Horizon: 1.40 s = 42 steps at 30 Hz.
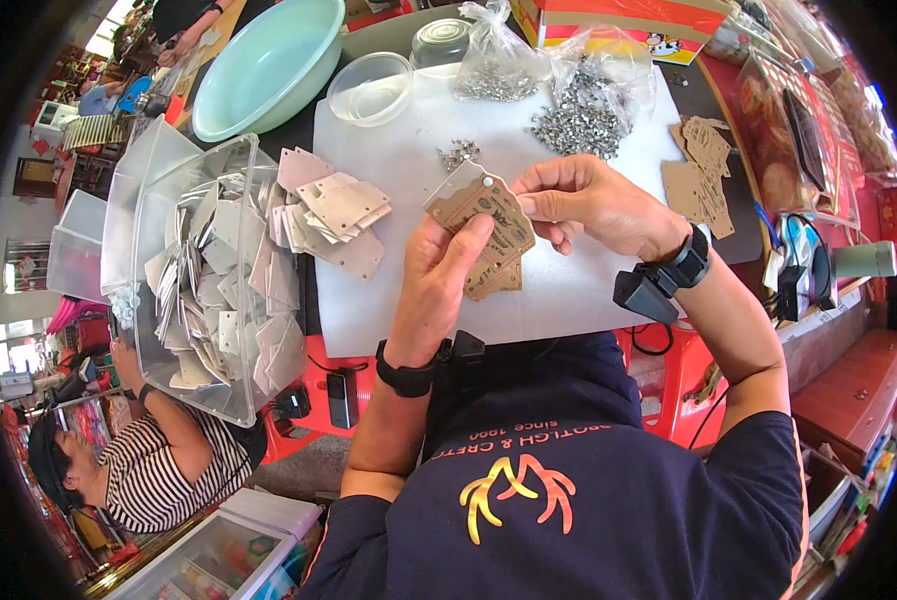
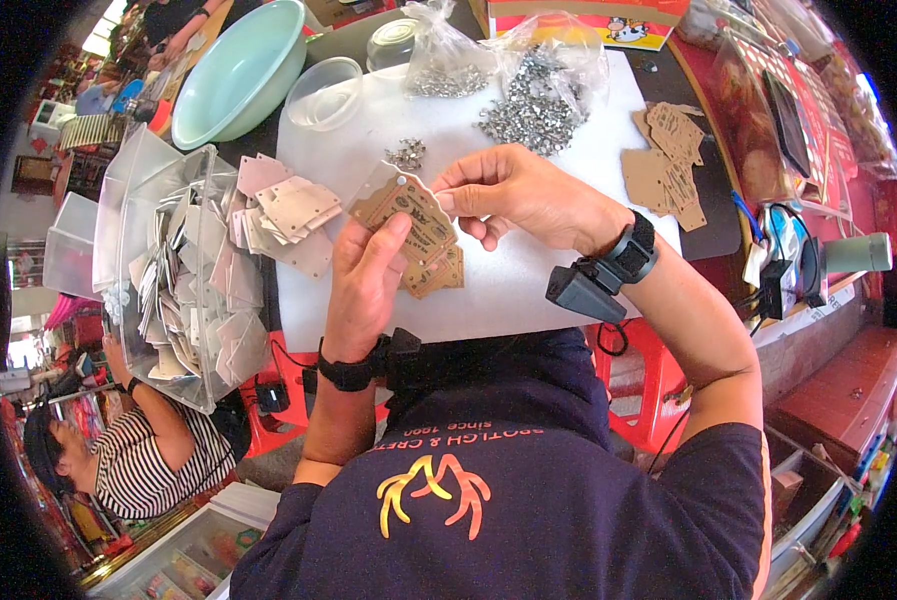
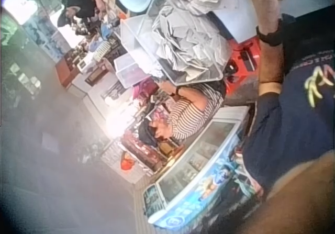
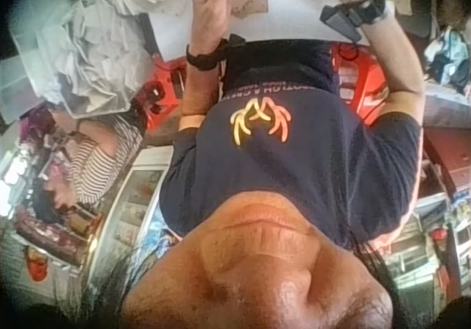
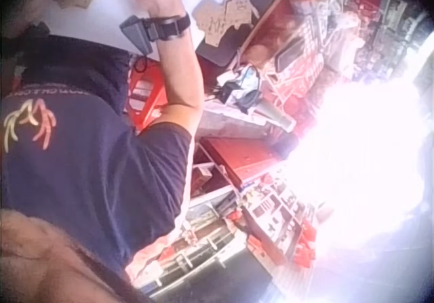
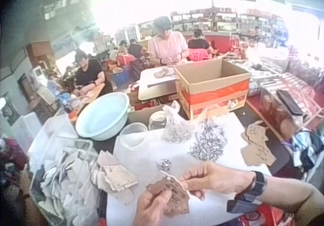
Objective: Manual assembly of leather labels or tags by inserting metal studs into pre-cut holes.
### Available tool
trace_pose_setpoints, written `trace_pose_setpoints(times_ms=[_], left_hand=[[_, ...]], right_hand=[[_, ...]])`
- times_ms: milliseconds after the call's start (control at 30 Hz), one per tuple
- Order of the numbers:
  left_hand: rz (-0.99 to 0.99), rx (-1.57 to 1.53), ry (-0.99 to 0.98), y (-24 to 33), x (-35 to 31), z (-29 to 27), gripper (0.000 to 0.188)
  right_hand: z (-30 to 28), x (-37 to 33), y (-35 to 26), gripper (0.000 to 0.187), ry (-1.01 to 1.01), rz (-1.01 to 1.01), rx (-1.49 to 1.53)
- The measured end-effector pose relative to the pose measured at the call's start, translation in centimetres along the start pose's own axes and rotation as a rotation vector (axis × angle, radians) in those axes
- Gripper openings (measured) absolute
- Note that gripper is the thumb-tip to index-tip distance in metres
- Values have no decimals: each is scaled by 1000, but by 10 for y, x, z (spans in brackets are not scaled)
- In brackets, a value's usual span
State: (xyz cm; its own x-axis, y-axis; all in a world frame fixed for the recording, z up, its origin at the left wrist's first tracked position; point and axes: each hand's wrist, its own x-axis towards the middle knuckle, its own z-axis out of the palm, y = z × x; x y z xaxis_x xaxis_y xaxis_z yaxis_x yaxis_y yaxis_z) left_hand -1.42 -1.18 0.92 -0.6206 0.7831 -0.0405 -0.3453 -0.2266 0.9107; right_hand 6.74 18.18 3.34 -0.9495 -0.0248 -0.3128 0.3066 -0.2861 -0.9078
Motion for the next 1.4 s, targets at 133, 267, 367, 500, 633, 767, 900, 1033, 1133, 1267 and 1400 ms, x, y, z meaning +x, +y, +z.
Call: trace_pose_setpoints(times_ms=[133, 267, 367, 500, 633, 767, 900, 1033, 1133, 1267, 1400], left_hand=[[27, 36, -12, -1, 1, -2, 29], [58, 94, 3, 0, 0, -2, 29], [72, 169, -18, 1, 0, -3, 29], [86, 233, -35, 3, -1, -3, 29], [70, 227, -23, 3, -3, -3, 29], [115, 273, -17, 2, -3, -3, 29], [126, 216, 28, 5, -4, 3, 28], [133, 286, 47, 6, -5, 3, 28], [135, 245, 65, 5, -6, 7, 26], [128, 138, 113, 1, -6, 11, 25], [112, 3, 128, -3, -3, 13, 25]], right_hand=[[-2, 0, 1, 21, -28, 52, 49], [-2, -1, 1, 20, -19, 73, 85], [-4, -1, 2, 19, -47, 96, 135], [-4, -2, 1, 20, -53, 85, 73], [2, -6, -1, 20, -28, -6, 4], [4, -7, 3, 20, 28, 18, 60], [8, -10, 5, 21, 29, 30, 158], [10, -15, 4, 22, 14, -60, 6], [17, -16, 4, 24, 48, -113, -36], [22, -15, 3, 23, 95, -95, -59], [26, -12, 8, 23, 128, -146, -9]])
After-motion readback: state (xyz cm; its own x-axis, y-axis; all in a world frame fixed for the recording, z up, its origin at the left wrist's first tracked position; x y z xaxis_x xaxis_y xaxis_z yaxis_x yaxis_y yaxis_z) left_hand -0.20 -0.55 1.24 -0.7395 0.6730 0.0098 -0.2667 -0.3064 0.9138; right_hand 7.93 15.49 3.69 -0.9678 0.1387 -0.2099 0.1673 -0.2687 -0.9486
